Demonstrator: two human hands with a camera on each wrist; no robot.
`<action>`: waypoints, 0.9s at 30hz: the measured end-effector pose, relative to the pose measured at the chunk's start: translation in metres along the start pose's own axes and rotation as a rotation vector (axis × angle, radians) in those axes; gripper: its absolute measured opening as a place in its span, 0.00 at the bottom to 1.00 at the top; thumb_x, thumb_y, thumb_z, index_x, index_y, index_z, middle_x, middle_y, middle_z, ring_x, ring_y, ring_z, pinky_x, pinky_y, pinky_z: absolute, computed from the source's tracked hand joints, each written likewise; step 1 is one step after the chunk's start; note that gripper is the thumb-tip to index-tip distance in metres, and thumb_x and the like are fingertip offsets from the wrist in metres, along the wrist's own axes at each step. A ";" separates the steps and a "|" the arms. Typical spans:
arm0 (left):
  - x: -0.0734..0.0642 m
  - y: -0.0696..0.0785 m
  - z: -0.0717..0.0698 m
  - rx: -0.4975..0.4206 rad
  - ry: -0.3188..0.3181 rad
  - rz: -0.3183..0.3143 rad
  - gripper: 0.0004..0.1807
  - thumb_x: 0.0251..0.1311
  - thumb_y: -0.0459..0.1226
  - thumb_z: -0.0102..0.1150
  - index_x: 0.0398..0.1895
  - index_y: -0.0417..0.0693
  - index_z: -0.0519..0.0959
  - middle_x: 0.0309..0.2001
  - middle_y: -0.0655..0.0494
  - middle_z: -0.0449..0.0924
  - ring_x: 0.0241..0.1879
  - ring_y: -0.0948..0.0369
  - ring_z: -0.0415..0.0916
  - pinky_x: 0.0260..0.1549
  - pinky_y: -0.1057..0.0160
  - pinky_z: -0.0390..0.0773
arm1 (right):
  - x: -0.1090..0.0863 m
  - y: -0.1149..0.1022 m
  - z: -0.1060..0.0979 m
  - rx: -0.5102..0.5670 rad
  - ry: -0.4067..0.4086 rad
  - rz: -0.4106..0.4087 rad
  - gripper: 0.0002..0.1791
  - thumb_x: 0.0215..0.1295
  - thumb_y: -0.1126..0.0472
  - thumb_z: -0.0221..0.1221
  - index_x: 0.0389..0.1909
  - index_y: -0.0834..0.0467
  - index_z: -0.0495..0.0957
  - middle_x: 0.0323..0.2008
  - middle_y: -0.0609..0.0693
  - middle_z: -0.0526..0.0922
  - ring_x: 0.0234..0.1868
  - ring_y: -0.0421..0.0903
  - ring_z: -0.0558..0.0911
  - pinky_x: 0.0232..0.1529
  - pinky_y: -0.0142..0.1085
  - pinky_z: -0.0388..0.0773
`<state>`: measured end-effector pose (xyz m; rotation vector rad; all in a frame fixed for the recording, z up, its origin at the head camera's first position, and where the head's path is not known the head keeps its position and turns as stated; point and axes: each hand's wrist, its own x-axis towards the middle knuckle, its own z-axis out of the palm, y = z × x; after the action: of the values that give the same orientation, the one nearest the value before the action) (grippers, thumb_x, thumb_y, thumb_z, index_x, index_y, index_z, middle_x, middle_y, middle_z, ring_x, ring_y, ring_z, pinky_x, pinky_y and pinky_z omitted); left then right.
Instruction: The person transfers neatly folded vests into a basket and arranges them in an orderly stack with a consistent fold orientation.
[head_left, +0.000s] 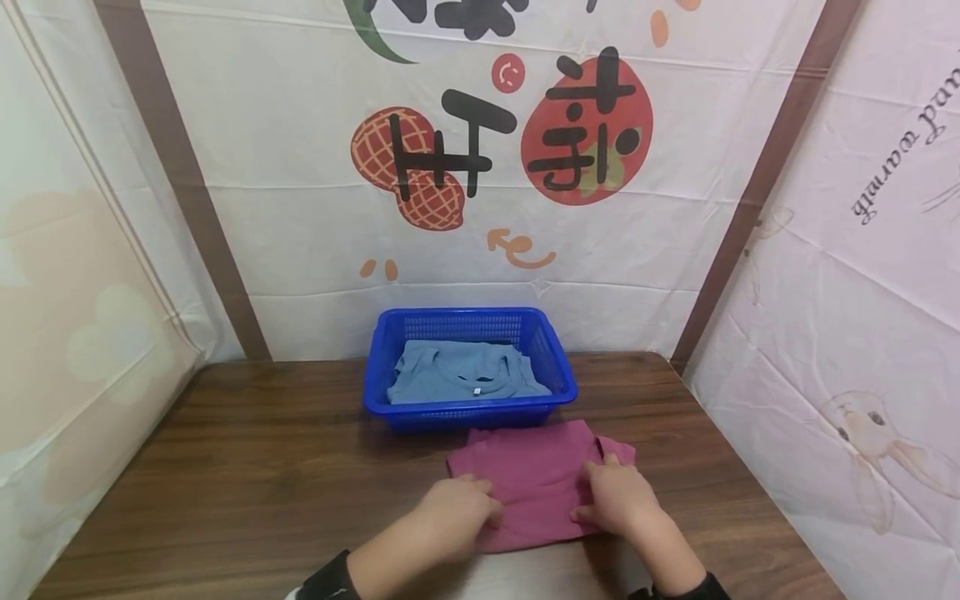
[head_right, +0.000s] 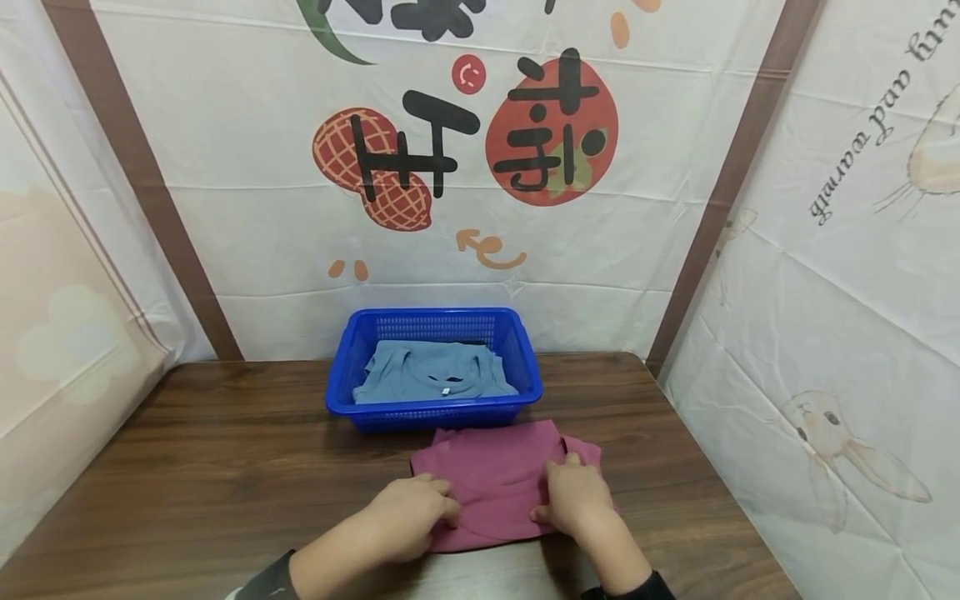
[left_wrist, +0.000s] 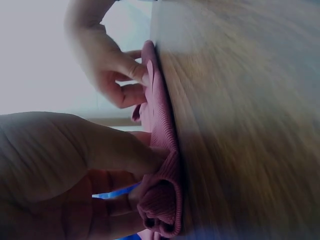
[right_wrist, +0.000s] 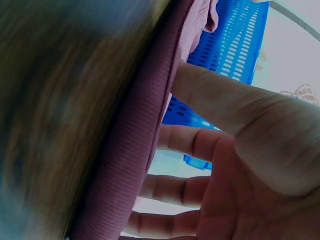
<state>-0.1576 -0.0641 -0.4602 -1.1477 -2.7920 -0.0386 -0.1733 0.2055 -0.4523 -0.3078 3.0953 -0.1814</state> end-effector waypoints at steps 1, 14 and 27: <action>-0.002 -0.002 -0.001 -0.004 -0.001 0.000 0.18 0.39 0.32 0.74 0.31 0.68 0.86 0.33 0.69 0.76 0.34 0.63 0.72 0.28 0.64 0.75 | 0.000 -0.002 0.000 0.005 0.003 -0.006 0.27 0.45 0.43 0.79 0.33 0.56 0.77 0.35 0.58 0.75 0.31 0.56 0.79 0.31 0.54 0.79; -0.023 -0.019 -0.007 -0.072 -0.015 -0.004 0.14 0.41 0.35 0.75 0.30 0.66 0.87 0.33 0.69 0.79 0.33 0.62 0.74 0.28 0.62 0.76 | -0.002 -0.021 -0.001 0.051 0.004 -0.076 0.22 0.48 0.50 0.78 0.26 0.52 0.72 0.34 0.55 0.73 0.27 0.51 0.76 0.27 0.51 0.75; -0.033 -0.032 -0.010 -0.080 -0.029 -0.036 0.14 0.38 0.34 0.75 0.25 0.65 0.85 0.29 0.70 0.76 0.29 0.62 0.75 0.25 0.61 0.76 | -0.003 -0.034 -0.002 0.077 0.008 -0.135 0.20 0.52 0.51 0.75 0.24 0.52 0.71 0.32 0.53 0.72 0.26 0.48 0.74 0.27 0.48 0.73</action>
<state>-0.1561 -0.1103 -0.4536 -1.1246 -2.8609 -0.1398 -0.1635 0.1731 -0.4467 -0.5141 3.0665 -0.3041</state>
